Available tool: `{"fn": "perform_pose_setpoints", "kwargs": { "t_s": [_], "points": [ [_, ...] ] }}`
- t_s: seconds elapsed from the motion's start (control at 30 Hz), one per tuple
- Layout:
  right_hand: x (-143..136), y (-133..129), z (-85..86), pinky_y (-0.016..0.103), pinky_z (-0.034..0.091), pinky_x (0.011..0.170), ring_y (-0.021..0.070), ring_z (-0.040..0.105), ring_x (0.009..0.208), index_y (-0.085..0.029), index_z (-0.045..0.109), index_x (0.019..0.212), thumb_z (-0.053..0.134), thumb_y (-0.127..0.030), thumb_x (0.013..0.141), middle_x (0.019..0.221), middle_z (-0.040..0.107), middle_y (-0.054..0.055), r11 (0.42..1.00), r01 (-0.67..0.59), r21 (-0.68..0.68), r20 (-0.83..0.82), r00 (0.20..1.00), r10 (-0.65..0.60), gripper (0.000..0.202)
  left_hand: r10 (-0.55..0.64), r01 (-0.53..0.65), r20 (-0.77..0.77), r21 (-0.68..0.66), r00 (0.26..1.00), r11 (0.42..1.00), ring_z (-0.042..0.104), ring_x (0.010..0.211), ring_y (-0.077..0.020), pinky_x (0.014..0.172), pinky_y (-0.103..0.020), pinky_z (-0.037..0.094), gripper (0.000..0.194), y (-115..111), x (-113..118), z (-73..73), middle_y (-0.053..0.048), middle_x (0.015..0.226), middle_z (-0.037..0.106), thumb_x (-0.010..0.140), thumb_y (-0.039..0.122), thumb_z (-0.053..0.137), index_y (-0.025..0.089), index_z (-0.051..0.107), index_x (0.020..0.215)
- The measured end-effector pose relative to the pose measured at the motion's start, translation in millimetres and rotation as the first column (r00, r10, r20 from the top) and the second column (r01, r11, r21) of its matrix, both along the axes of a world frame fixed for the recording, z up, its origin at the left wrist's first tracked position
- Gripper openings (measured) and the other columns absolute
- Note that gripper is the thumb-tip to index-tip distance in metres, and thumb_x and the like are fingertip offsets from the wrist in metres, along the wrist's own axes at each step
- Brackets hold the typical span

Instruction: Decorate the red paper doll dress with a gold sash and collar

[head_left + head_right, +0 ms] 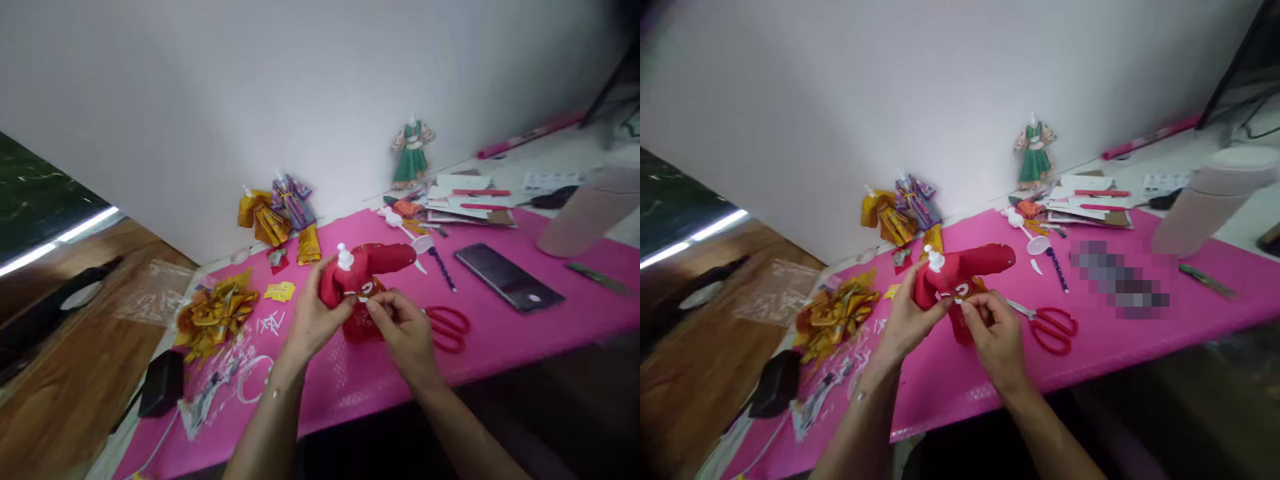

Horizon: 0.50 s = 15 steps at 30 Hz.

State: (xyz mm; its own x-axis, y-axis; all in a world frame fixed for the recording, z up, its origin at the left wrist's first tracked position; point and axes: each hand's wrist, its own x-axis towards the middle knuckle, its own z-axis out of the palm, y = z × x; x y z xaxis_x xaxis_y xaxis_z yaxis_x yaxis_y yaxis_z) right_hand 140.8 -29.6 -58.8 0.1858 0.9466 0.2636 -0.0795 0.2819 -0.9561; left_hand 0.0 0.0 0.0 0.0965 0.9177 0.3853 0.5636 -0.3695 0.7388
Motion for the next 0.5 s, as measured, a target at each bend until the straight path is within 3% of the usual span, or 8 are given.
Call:
{"fn": "perform_pose_setpoints", "kwargs": {
  "t_s": [0.17, 0.33, 0.4, 0.47, 0.5],
  "points": [
    [1.6, -3.7, 2.0, 0.026, 0.032, 0.057, 0.0111, 0.038, 0.059, -0.02, 0.062, 0.077, 0.061, -0.03, 0.088, 0.066, 0.043, -0.006, 1.0, 0.014, -0.007, -0.002, 1.0, -0.014, 0.015, -0.006, 0.006, 0.009, -0.008, 1.0, 1.0, 0.063, 0.105, -0.0213, 0.09, -0.031, 0.05, 0.068, -3.2, 1.6, -0.5, -0.001, 0.117, 0.067, 0.072, 0.013, 0.07, 0.026, 0.048, 0.134],
    [4.1, -6.1, 0.5, 0.026, 0.03, 0.055, 0.0109, 0.035, 0.058, -0.02, 0.062, 0.077, 0.063, -0.033, 0.087, 0.062, 0.04, -0.007, 0.995, -0.025, -0.092, -0.085, 0.996, 0.017, 0.017, 0.008, -0.004, 0.061, -0.075, 0.998, 0.997, 0.066, 0.094, -0.0239, 0.079, -0.034, 0.054, 0.067, -4.2, -0.8, 0.5, -0.002, 0.108, 0.069, 0.074, 0.016, 0.071, 0.028, 0.048, 0.136],
    [6.1, -6.9, -0.7, 0.026, 0.03, 0.056, 0.0109, 0.036, 0.058, -0.02, 0.062, 0.076, 0.065, -0.035, 0.086, 0.062, 0.043, -0.006, 0.99, -0.057, -0.129, -0.14, 0.989, 0.038, 0.018, 0.011, -0.006, 0.06, -0.086, 0.998, 0.996, 0.065, 0.098, -0.0253, 0.084, -0.038, 0.053, 0.065, -7.4, -4.9, 3.5, -0.005, 0.114, 0.067, 0.076, 0.019, 0.07, 0.027, 0.047, 0.136],
    [8.7, -8.0, -1.3, 0.026, 0.032, 0.058, 0.0111, 0.04, 0.061, -0.02, 0.063, 0.077, 0.066, -0.037, 0.085, 0.065, 0.048, -0.005, 0.983, -0.099, -0.154, -0.212, 0.975, 0.065, 0.019, 0.049, -0.049, 0.041, -0.009, 0.998, 0.999, 0.06, 0.112, -0.0268, 0.097, -0.043, 0.047, 0.06, -15.4, -9.4, 6.3, -0.007, 0.124, 0.064, 0.077, 0.02, 0.07, 0.027, 0.05, 0.133],
    [10.1, -8.9, -1.4, 0.025, 0.033, 0.058, 0.0111, 0.041, 0.062, -0.02, 0.064, 0.078, 0.066, -0.038, 0.085, 0.066, 0.05, -0.005, 0.98, -0.117, -0.162, -0.252, 0.965, 0.074, 0.019, 0.099, -0.104, 0.054, 0.093, 0.994, 0.99, 0.057, 0.116, -0.0265, 0.102, -0.044, 0.043, 0.054, -21.6, -10.9, 6.7, -0.007, 0.125, 0.062, 0.078, 0.019, 0.07, 0.026, 0.054, 0.129]
  ]
}}
